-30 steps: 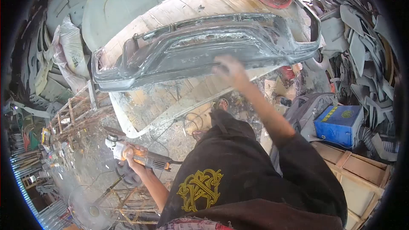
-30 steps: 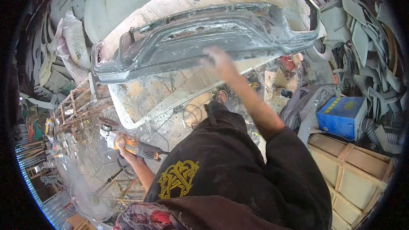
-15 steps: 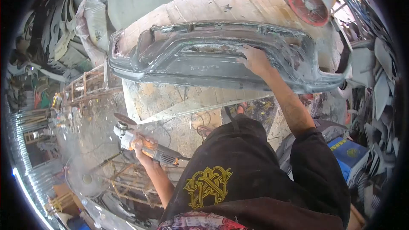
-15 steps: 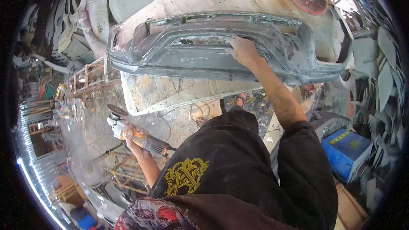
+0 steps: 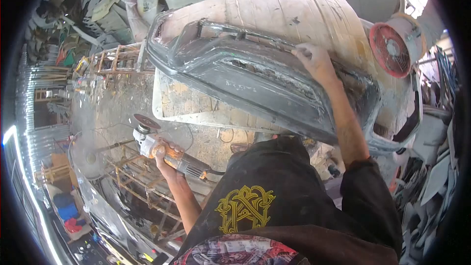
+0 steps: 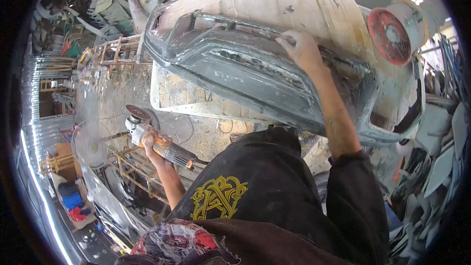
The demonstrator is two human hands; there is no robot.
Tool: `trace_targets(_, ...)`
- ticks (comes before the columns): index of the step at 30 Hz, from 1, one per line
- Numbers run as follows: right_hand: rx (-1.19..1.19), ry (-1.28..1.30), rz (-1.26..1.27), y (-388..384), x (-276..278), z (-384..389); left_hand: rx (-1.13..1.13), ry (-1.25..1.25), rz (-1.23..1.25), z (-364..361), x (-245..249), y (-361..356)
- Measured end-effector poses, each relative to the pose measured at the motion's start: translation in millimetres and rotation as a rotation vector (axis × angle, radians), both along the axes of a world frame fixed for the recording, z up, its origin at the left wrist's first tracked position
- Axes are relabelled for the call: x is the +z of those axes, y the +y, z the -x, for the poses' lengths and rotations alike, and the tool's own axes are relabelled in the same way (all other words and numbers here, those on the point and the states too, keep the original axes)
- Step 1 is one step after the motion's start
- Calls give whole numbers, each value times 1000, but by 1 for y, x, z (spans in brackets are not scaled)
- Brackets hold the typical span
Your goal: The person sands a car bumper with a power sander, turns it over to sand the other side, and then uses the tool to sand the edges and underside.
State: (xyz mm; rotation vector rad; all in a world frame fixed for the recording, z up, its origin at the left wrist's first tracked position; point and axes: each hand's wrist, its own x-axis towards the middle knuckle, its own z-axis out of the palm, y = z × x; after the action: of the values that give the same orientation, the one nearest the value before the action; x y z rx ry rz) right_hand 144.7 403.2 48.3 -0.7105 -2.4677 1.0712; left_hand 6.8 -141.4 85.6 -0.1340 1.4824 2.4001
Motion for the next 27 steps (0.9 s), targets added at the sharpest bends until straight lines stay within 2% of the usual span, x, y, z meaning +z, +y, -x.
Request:
trace_targets(2,6,4,-38,33,-12,22,62,26,21,-6,4,0)
trace_targets(4,161,-107,83,50,-15,49,90,9,8,-18,10,-5)
trace_targets(5,194,-103,72,42,6,62,95,-12,4,-24,13,-7)
trace_targets(7,363,-410,27,22,41,86,167,-16,-10,-39,18,-10)
trace_targets(11,569,-335,66,14,-27,161,333,-52,1,-72,33,-19)
trace_targets(13,464,-424,24,4,-41,186,400,-42,-33,-87,37,-33)
trace_targets(14,528,-425,12,-3,-42,195,429,-37,0,-94,39,-38)
trace_targets(16,407,-503,-63,-5,-62,208,495,-67,43,-97,32,-40)
trace_targets(17,441,-516,-81,-2,-67,208,531,-82,34,-104,28,-45)
trace_targets(19,462,-510,93,6,-71,213,518,-36,-28,-116,22,-57)
trace_targets(21,471,-517,102,7,-66,210,584,-64,-30,-128,24,-61)
trace_targets(22,456,-526,156,3,-92,229,573,-79,-48,-106,3,-65)
trace_targets(27,430,-581,165,-8,-59,205,563,-94,-74,-114,1,-68)
